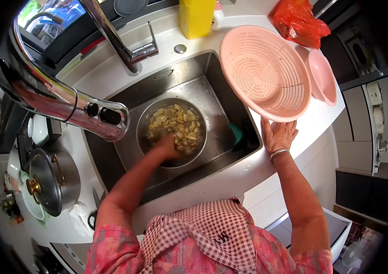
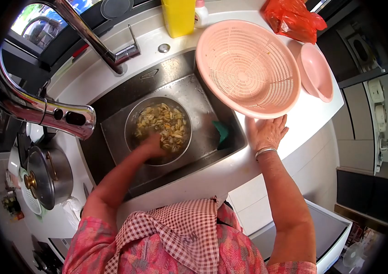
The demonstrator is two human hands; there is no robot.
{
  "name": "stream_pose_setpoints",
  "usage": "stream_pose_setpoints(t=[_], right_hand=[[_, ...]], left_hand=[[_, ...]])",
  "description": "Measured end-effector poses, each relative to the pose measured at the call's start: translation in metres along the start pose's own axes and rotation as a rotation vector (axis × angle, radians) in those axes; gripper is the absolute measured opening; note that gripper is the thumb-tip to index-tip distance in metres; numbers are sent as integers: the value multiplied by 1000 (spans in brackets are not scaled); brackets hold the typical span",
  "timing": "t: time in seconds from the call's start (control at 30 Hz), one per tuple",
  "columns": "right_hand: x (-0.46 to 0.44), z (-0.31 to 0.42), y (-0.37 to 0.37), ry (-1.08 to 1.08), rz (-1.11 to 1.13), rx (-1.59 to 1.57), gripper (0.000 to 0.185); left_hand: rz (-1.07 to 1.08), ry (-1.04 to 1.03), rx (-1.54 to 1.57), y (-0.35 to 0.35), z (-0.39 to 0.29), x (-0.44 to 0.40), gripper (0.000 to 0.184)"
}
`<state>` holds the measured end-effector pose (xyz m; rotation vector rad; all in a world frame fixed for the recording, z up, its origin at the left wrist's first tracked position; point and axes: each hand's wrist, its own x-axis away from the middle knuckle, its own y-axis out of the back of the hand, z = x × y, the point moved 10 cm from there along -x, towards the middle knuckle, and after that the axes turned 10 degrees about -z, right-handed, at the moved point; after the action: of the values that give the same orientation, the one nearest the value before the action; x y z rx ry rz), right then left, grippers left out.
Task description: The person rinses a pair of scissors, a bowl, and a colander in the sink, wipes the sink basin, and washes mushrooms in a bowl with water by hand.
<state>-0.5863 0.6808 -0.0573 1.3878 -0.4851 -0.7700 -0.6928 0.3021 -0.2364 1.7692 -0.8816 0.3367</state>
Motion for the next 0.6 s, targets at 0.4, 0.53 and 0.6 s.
stream_pose_setpoints(t=[0.4,0.53,0.6], right_hand=[[0,5,7,-3,34,3,101],[-1,0,-1,32,-79,35,98],[-1,1,3,49,-112,42,98]], left_hand=[[-274,-106,-237,55,-52,19,72],[-468,-256,-353,68,-74,11,83],[-400,-308,-371,64,-86,-4,89]])
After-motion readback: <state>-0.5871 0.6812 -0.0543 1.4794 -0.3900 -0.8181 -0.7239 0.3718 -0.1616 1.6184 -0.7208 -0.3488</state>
